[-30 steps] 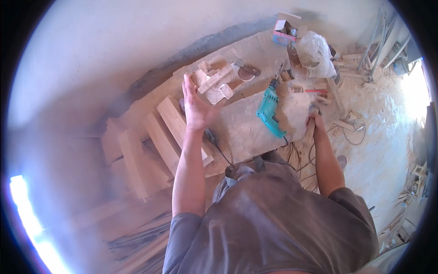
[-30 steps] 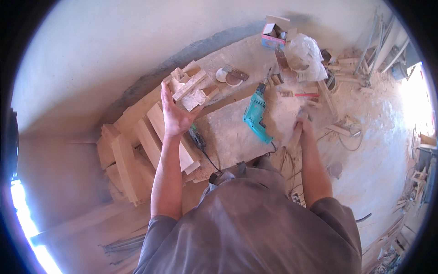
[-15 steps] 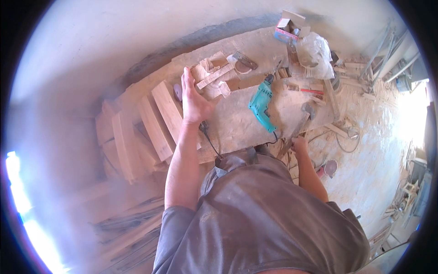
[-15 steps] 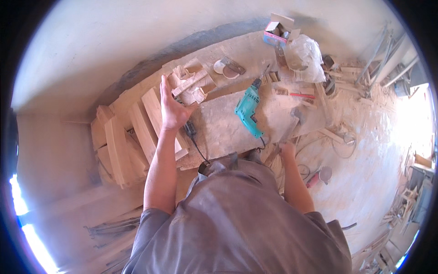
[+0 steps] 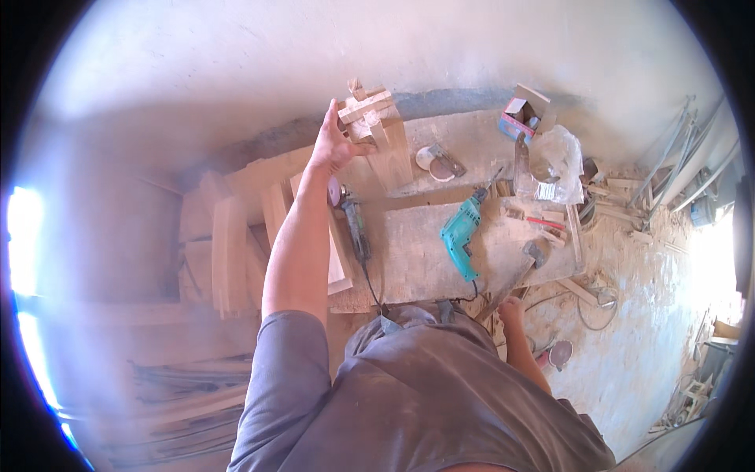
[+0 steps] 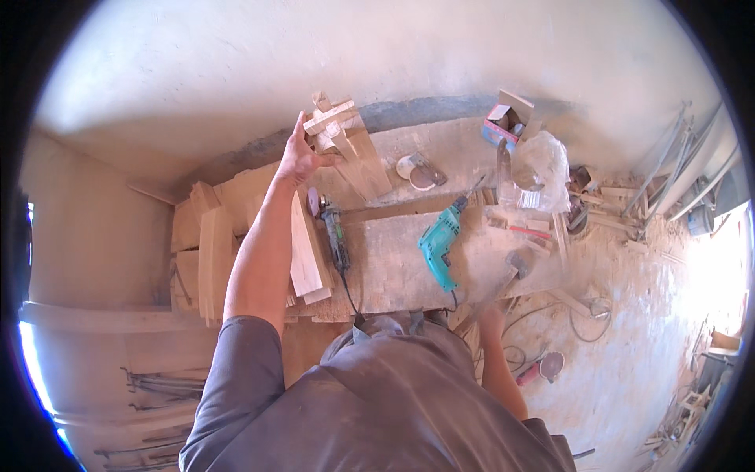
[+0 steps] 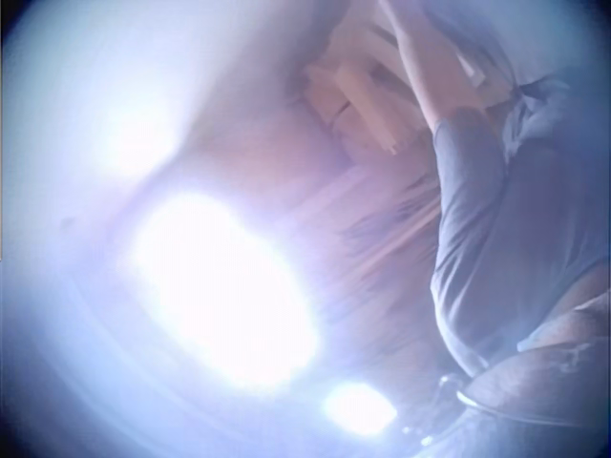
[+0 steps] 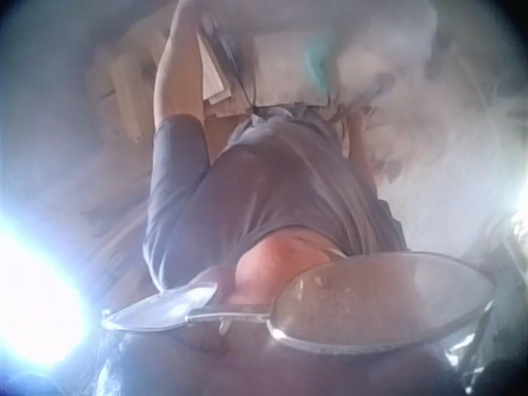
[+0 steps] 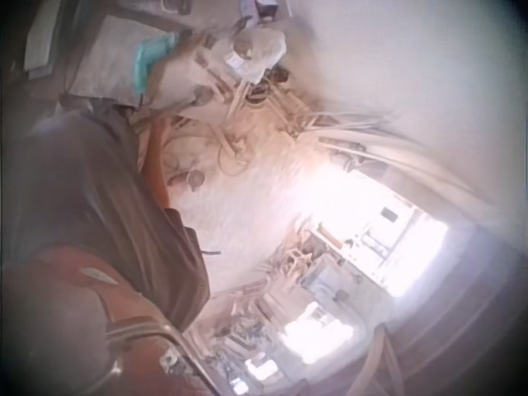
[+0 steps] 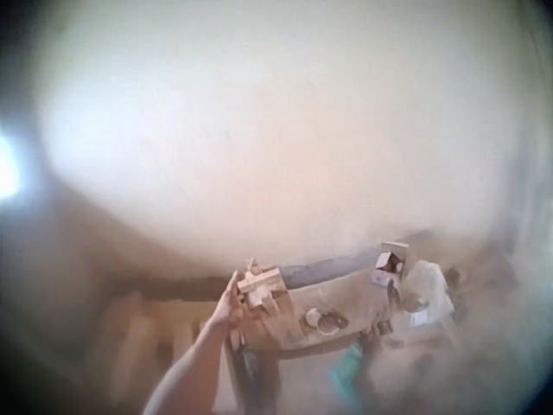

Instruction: The person assembles wooden parts by inserting dowels, hammering them into place, drilling holes, and sanding edges. They handle multiple wooden pieces, a drill, a hammer, and a sander to complete the assembly.

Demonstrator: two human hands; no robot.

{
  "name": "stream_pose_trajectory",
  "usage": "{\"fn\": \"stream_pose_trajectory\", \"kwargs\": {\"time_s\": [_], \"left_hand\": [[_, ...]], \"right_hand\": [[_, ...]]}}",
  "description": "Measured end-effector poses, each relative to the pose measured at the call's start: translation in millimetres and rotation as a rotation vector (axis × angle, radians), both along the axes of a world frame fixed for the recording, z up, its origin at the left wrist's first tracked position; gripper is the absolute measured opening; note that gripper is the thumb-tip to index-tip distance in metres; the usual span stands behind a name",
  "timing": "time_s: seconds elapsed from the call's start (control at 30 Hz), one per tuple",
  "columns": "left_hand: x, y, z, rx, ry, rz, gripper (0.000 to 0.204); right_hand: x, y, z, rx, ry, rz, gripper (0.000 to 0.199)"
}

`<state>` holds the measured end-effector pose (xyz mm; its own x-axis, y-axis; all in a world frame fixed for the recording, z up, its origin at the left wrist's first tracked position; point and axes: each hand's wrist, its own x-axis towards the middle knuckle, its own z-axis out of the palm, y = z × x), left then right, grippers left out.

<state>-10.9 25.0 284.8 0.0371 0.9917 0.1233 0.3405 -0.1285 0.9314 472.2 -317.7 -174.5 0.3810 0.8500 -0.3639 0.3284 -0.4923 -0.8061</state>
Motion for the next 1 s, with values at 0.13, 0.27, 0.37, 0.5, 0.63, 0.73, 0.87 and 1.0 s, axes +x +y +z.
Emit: {"fn": "stream_pose_trajectory", "kwargs": {"time_s": [0.13,0.27,0.37,0.5,0.63,0.73,0.87,1.0], "left_hand": [[-24,0,11,-0.049,0.039,0.054,0.146],[-49,32,5,-0.036,0.151,0.028,0.145],[-46,51,14,-0.06,0.145,0.055,0.146],[-76,89,0,-0.098,-0.022,-0.013,0.139],[-70,105,15,-0.176,-0.202,-0.035,0.109],[-81,119,16,-0.128,-0.237,-0.02,0.091],[-100,149,-4,-0.108,-0.208,-0.023,0.086],[-113,157,-6,-0.162,-0.276,-0.017,0.09]], "right_hand": [[-26,10,67,-0.106,0.04,-0.067,0.01],[-36,23,121,-0.209,0.182,-0.125,0.012],[-33,27,144,-0.207,0.303,-0.156,0.01],[-20,32,141,-0.233,0.301,-0.031,0.004],[-10,21,141,-0.24,0.232,-0.105,0.011],[-19,9,134,-0.306,0.284,-0.139,0.011],[-17,-18,103,-0.351,0.339,-0.167,0.022],[-56,8,135,-0.272,0.097,0.159,0.027]]}}
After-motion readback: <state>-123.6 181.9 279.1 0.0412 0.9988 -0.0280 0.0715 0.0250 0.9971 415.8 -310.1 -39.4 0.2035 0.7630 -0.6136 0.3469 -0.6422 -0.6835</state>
